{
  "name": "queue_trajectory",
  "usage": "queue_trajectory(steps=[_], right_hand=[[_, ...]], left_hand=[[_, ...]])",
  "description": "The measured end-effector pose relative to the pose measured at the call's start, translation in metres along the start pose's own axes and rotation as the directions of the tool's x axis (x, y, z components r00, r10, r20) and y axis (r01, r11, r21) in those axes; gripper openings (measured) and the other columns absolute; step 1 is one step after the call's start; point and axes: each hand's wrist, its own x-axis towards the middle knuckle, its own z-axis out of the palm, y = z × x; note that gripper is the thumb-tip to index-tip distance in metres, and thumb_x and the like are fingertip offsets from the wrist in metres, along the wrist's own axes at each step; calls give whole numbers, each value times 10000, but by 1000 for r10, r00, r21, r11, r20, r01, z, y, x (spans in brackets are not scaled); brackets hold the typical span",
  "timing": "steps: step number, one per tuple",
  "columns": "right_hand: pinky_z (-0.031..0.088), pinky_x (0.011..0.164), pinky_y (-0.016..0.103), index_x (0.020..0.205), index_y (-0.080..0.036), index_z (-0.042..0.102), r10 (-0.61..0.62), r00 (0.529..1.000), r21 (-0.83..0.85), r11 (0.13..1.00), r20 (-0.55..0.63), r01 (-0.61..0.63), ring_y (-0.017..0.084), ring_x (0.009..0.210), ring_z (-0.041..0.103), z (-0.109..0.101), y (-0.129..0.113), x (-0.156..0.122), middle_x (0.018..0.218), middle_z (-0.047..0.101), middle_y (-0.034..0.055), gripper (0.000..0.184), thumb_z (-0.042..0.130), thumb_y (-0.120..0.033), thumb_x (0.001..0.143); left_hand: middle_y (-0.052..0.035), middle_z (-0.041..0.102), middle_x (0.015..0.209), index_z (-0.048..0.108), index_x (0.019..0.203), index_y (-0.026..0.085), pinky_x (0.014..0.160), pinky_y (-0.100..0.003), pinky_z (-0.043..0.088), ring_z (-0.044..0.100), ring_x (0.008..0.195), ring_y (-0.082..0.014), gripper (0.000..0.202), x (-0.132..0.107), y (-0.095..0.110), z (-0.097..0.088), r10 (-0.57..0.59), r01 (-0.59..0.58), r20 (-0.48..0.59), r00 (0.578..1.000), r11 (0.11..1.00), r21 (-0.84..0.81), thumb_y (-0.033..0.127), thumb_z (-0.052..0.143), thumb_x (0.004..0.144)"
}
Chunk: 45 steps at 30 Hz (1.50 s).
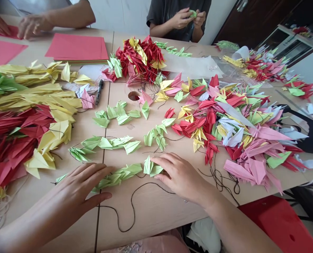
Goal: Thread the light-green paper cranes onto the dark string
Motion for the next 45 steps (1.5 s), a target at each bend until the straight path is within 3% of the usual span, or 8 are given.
queue_trajectory(steps=[3, 13, 19, 25, 30, 34, 38, 45], right_hand=[[591, 907, 407, 1292, -181, 579, 4, 1000, 29, 1000, 7, -4, 230, 1077, 660, 0, -3, -3, 1167, 678, 90, 398, 666, -180, 903], [582, 849, 395, 1172, -189, 625, 104, 983, -58, 992, -153, -114, 236, 989, 670, -3, 10, -10, 1078, 669, 85, 242, 626, -195, 930], [572, 889, 379, 1188, -224, 617, 104, 988, 12, 995, -115, -103, 214, 1019, 664, -7, 10, -13, 1105, 665, 72, 232, 593, -240, 957], [554, 922, 451, 1236, -230, 604, 154, 981, -112, 979, -116, -167, 259, 1095, 633, -17, 19, -20, 1160, 634, 97, 293, 588, -237, 943], [523, 939, 452, 1190, -172, 632, -45, 971, -169, 986, -233, 5, 265, 1079, 582, -17, 5, -9, 1106, 636, 107, 261, 621, -265, 947], [518, 945, 444, 1198, -113, 631, -213, 968, -144, 970, -133, 194, 269, 1051, 570, -6, -20, 11, 1089, 658, 113, 315, 670, -246, 915], [530, 932, 473, 1269, -68, 587, -250, 968, -162, 956, -13, 245, 298, 1068, 569, 9, -36, 27, 1175, 637, 140, 453, 724, -224, 867], [535, 897, 455, 1031, -137, 630, -220, 976, -69, 973, 11, 220, 277, 1025, 575, 25, -32, 31, 1083, 656, 96, 152, 675, -159, 887]], left_hand=[[-91, 652, 1120, 516, 1279, 219, 816, -447, 517, 606, 994, -300, 381, -1, 0, -1, -2, 2, 16, 1000, 1000, 7, 368, 600, 939], [-110, 672, 1000, 600, 1147, 178, 716, -430, 553, 661, 859, -288, 293, 2, -1, -7, 0, 0, -4, 1000, 999, 51, 379, 442, 1004], [-94, 691, 1024, 628, 1156, 216, 767, -408, 545, 670, 887, -279, 364, -2, -4, -6, -6, 11, -58, 998, 995, 95, 465, 409, 1006], [-85, 687, 1090, 576, 1223, 264, 828, -422, 537, 663, 966, -296, 375, -11, -12, -3, 11, -1, -92, 996, 994, 113, 516, 438, 981], [-78, 686, 1082, 554, 1248, 270, 870, -450, 511, 642, 996, -311, 358, -14, -15, -7, 14, -1, -119, 993, 994, 105, 487, 458, 980], [-83, 687, 1083, 574, 1220, 248, 869, -462, 507, 629, 996, -316, 382, -16, -12, -15, 1, 6, -73, 997, 995, 97, 516, 492, 960], [-112, 663, 1172, 567, 1261, 208, 918, -483, 497, 598, 1071, -324, 420, -24, -12, -16, -25, 26, -12, 1000, 992, 120, 486, 540, 947], [-99, 627, 1278, 536, 1337, 255, 997, -477, 475, 562, 1175, -314, 447, -41, -19, -22, -149, 148, 13, 989, 987, 60, 454, 573, 937]])
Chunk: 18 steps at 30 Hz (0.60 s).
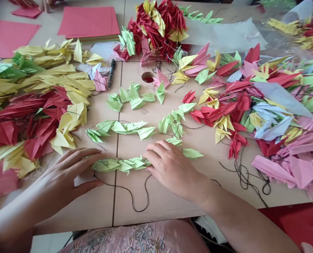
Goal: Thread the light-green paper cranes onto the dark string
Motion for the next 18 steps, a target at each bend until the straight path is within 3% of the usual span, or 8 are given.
queue_trajectory(steps=[8, 18], right_hand=[[512, 857, 440, 1127, -172, 571, -48, 998, 20, 999, -30, 48, 270, 973, 581, 3, 11, -7, 1012, 641, 78, 188, 599, -207, 945], [491, 838, 426, 1086, -186, 579, -69, 996, -29, 997, -57, 67, 264, 950, 573, 0, 19, -10, 974, 602, 79, 176, 461, -294, 1014]], left_hand=[[-102, 624, 1308, 556, 1329, 245, 992, -471, 501, 547, 1199, -306, 432, -6, -6, -4, -120, 120, -2, 993, 992, -43, 401, 596, 928], [-104, 586, 1352, 519, 1354, 255, 992, -470, 512, 556, 1227, -290, 441, -8, -8, -13, -229, 233, 57, 972, 969, -81, 348, 595, 930]])
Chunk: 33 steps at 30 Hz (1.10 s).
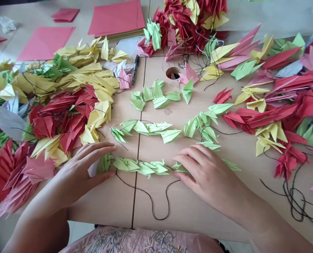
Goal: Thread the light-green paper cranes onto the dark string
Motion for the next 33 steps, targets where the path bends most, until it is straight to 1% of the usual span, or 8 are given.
queue_trajectory(steps=[6, 10, 14, 20, 24, 27, 30, 33], right_hand=[[500, 882, 456, 1251, -167, 569, -29, 999, -50, 998, -22, 28, 295, 1046, 584, 2, -4, 1, 1124, 616, 118, 336, 486, -382, 1008], [481, 920, 466, 1327, -137, 532, -84, 996, -62, 995, -29, 83, 297, 1072, 565, 7, -11, 5, 1176, 632, 116, 396, 549, -340, 987], [482, 887, 433, 1241, -133, 585, -94, 994, -4, 996, -49, 94, 267, 1014, 566, 11, -15, 8, 1095, 671, 82, 284, 584, -216, 969], [497, 858, 436, 1091, -130, 618, -68, 996, -7, 998, -65, 68, 261, 959, 570, 8, -11, 8, 994, 677, 74, 162, 576, -104, 936], [511, 857, 456, 1080, -128, 616, -49, 998, -38, 998, -51, 47, 272, 969, 583, 4, -8, 7, 986, 671, 88, 146, 526, -150, 968], [509, 891, 485, 1192, -122, 593, -43, 997, -63, 997, -66, 39, 291, 1039, 585, 2, -9, 7, 1092, 660, 124, 256, 507, -269, 1001], [480, 951, 511, 1265, -117, 574, -80, 991, -88, 994, -105, 71, 313, 1130, 564, 2, -14, 10, 1196, 631, 151, 358, 563, -335, 981], [466, 965, 507, 1259, -107, 587, -112, 989, -68, 992, -91, 106, 316, 1150, 561, 2, -23, 15, 1211, 638, 143, 375, 625, -316, 949]], left_hand=[[-140, 605, 1319, 538, 1334, 211, 968, -499, 532, 576, 1207, -333, 440, -2, 3, 0, -11, 13, -21, 1000, 996, 86, 335, 603, 917], [-129, 573, 1356, 478, 1380, 239, 938, -415, 565, 606, 1193, -286, 435, -2, 5, 1, 15, -14, -7, 1000, 998, 62, 293, 557, 955], [-96, 568, 1377, 446, 1412, 265, 958, -346, 558, 604, 1215, -236, 442, -1, 6, 3, 60, -60, 8, 998, 998, -15, 216, 510, 977], [-106, 638, 1288, 498, 1366, 224, 947, -381, 551, 627, 1163, -258, 406, 1, 8, 6, 54, -54, -15, 998, 999, 2, 273, 546, 966], [-81, 698, 1161, 528, 1322, 205, 916, -366, 550, 640, 1095, -243, 369, 4, 10, 9, 82, -83, -35, 996, 996, -18, 270, 566, 960], [-61, 709, 1100, 531, 1294, 200, 889, -323, 548, 648, 1025, -207, 330, 7, 13, 14, 135, -140, -84, 987, 989, -55, 239, 561, 968], [-59, 707, 1071, 515, 1292, 185, 856, -295, 550, 641, 981, -189, 320, 11, 18, 22, 211, -223, -116, 971, 969, -104, 200, 549, 974], [-73, 707, 1041, 472, 1341, 153, 835, -318, 556, 624, 953, -204, 379, 16, 26, 26, 293, -304, -99, 951, 946, -113, 158, 545, 969]])
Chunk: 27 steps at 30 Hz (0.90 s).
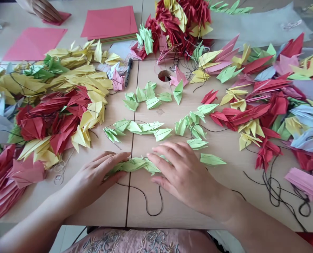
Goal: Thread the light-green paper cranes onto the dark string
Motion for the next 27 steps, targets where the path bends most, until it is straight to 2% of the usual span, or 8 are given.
queue_trajectory(steps=[4, 8, 11, 14, 17, 21, 24, 27], right_hand=[[500, 909, 482, 1196, -78, 607, 9, 999, 45, 999, 43, -11, 314, 1116, 585, 2, -14, 14, 1165, 668, 133, 382, 716, -267, 883], [532, 873, 489, 1092, -83, 645, 100, 990, 126, 986, 97, -112, 307, 1015, 628, 4, -22, 26, 1020, 692, 108, 304, 763, -168, 824], [547, 861, 478, 1068, -88, 667, 163, 977, 200, 961, 138, -189, 296, 982, 643, 4, -19, 29, 997, 697, 105, 242, 736, -133, 840], [551, 879, 449, 1129, -86, 659, 195, 972, 290, 930, 128, -225, 278, 1009, 644, 3, -13, 25, 1037, 696, 111, 267, 703, -167, 879], [545, 899, 429, 1169, -100, 647, 191, 975, 349, 911, 113, -219, 257, 1011, 641, 2, -7, 19, 1052, 693, 98, 290, 691, -177, 892], [542, 902, 426, 1179, -96, 641, 187, 978, 351, 913, 93, -208, 260, 1022, 638, 1, -5, 16, 1097, 690, 114, 287, 671, -175, 904], [542, 888, 440, 1175, -94, 642, 186, 979, 328, 922, 83, -203, 272, 1015, 645, 2, -5, 16, 1091, 704, 121, 276, 656, -186, 915], [541, 889, 438, 1172, -98, 641, 187, 980, 325, 925, 63, -198, 267, 1010, 650, 3, -5, 16, 1087, 710, 119, 266, 647, -192, 923]], left_hand=[[-90, 707, 1007, 420, 1391, 120, 789, -342, 570, 617, 922, -224, 454, 13, 10, -1, 81, -81, 12, 997, 997, -12, 121, 545, 955], [-90, 706, 1045, 420, 1392, 139, 797, -328, 576, 639, 927, -212, 460, 27, 16, -5, 127, -129, -29, 991, 989, -79, 150, 563, 956], [-73, 690, 1114, 433, 1391, 203, 854, -303, 571, 660, 965, -185, 512, 31, 12, -5, 56, -64, -63, 996, 987, -146, 198, 640, 923], [-55, 663, 1220, 397, 1424, 273, 917, -286, 554, 659, 1062, -175, 665, 26, 3, -3, -29, 28, -3, 1000, 977, -212, 196, 730, 853], [-45, 658, 1248, 358, 1449, 300, 942, -292, 545, 653, 1096, -178, 730, 19, -5, -3, -60, 71, 53, 997, 974, -215, 169, 734, 837], [-35, 682, 1144, 370, 1434, 271, 939, -303, 540, 651, 1033, -177, 679, 17, -7, -2, -67, 74, 43, 997, 980, -186, 166, 708, 854], [-70, 680, 1103, 364, 1432, 212, 886, -349, 558, 638, 1008, -221, 713, 20, -3, 2, -21, 25, 38, 999, 992, -126, 287, 750, 839], [-112, 684, 1022, 363, 1422, 131, 796, -425, 571, 627, 913, -273, 762, 24, 2, 8, 44, -44, 6, 999, 999, 12, 378, 760, 819]])
